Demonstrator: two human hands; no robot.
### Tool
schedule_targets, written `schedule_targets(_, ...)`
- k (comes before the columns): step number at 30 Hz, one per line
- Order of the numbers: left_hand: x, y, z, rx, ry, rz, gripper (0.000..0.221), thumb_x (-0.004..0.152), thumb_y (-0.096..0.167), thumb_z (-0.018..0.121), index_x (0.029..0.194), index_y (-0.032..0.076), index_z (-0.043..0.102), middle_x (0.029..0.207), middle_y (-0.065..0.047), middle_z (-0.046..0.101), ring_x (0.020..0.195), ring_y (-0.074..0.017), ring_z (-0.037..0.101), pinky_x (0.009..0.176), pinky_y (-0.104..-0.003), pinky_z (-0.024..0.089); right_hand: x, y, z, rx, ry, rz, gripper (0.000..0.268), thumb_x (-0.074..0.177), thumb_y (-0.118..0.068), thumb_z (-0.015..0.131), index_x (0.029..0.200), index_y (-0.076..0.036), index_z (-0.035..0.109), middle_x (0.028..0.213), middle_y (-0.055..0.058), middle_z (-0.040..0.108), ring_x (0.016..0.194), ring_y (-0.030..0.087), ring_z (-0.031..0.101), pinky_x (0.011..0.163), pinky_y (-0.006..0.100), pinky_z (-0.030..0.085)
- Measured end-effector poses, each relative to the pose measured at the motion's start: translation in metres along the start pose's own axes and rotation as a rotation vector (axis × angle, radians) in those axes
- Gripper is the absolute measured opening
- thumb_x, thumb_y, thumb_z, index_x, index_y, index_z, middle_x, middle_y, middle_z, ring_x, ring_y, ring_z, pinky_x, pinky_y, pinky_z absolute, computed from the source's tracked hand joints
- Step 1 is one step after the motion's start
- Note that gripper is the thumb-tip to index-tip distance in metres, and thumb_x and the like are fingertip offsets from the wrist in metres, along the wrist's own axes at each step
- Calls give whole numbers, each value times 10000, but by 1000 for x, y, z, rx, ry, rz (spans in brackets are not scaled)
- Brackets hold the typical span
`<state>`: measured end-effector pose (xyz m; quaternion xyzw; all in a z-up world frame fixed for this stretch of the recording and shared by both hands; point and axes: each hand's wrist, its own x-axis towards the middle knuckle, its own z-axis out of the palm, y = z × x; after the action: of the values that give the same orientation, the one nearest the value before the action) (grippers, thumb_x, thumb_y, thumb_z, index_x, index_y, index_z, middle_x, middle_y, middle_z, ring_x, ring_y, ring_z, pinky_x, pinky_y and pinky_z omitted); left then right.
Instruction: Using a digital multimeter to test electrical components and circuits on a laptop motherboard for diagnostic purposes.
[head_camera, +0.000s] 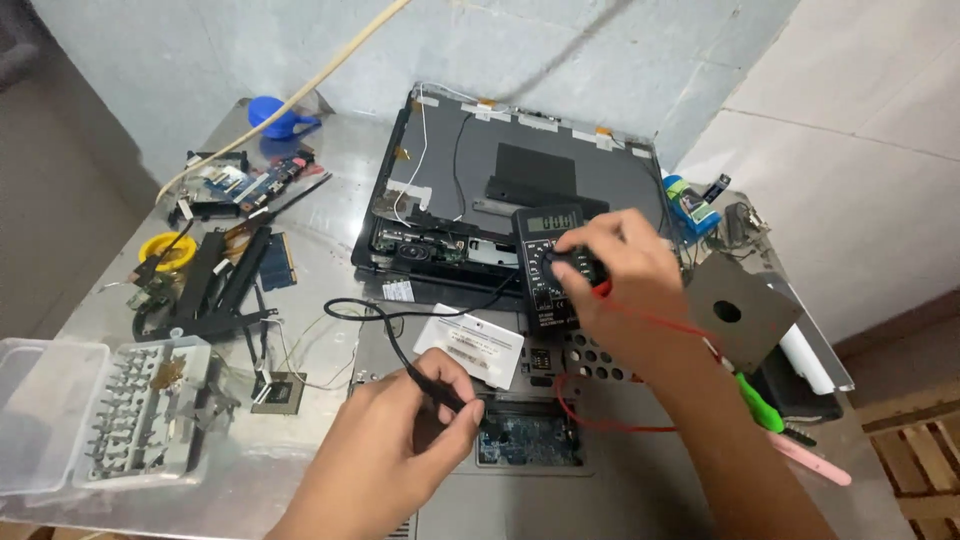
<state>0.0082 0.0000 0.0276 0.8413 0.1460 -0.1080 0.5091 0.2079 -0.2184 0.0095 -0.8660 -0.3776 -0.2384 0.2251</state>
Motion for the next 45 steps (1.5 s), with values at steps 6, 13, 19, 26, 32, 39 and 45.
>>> schedule_targets(6,10,-15,5,37,29,73,93,1033,371,770,1026,294,719,747,112,777,653,-92,645,680,-252,497,-5,13,11,-44,-93,33,163,1007,-185,772,1168,-158,769,1521,216,648,1317,448,684,1019,605,533)
schedule_targets(13,10,-12,5,49,10,32,93,1038,377,773,1039,308,711,764,122,768,619,-91,612,662,-258,481,-10,20,20,-155,-84,-45,216,1121,-338,646,1146,-161,766,1564,258,672,1395,405,687,1002,595,560)
schedule_targets(19,10,-17,6,35,35,77,83,1024,363,780,1023,304,722,768,121,762,611,-91,619,651,-261,486,-10,8,15,-329,-163,-44,321,1186,-365,498,1287,-170,731,1145,11,828,954,285,789,716,428,601)
schedule_targets(26,8,-17,6,42,54,104,78,1021,374,771,1013,308,732,771,122,781,664,-78,683,684,-252,510,-15,7,25,-637,-66,-35,321,1167,-487,507,1281,-325,759,846,21,756,587,317,672,470,433,573)
schedule_targets(32,3,-9,4,-1,25,42,48,1033,330,749,1016,286,739,800,98,786,726,-67,695,706,-240,510,-18,5,27,-684,-29,-59,176,1156,-379,665,1288,-326,767,797,18,689,585,272,645,473,379,553)
schedule_targets(39,2,-16,7,-41,64,148,70,1028,286,760,970,250,742,747,84,779,679,-67,693,665,-252,526,-21,5,31,-822,96,-145,160,1127,-281,762,1239,-392,792,754,-22,637,529,200,519,494,295,467)
schedule_targets(45,3,-20,8,-16,73,186,64,1028,302,739,981,260,728,738,84,763,650,-74,680,651,-258,509,-24,8,38,-830,109,-123,676,849,122,693,1254,-410,788,772,-14,632,562,213,526,464,305,468)
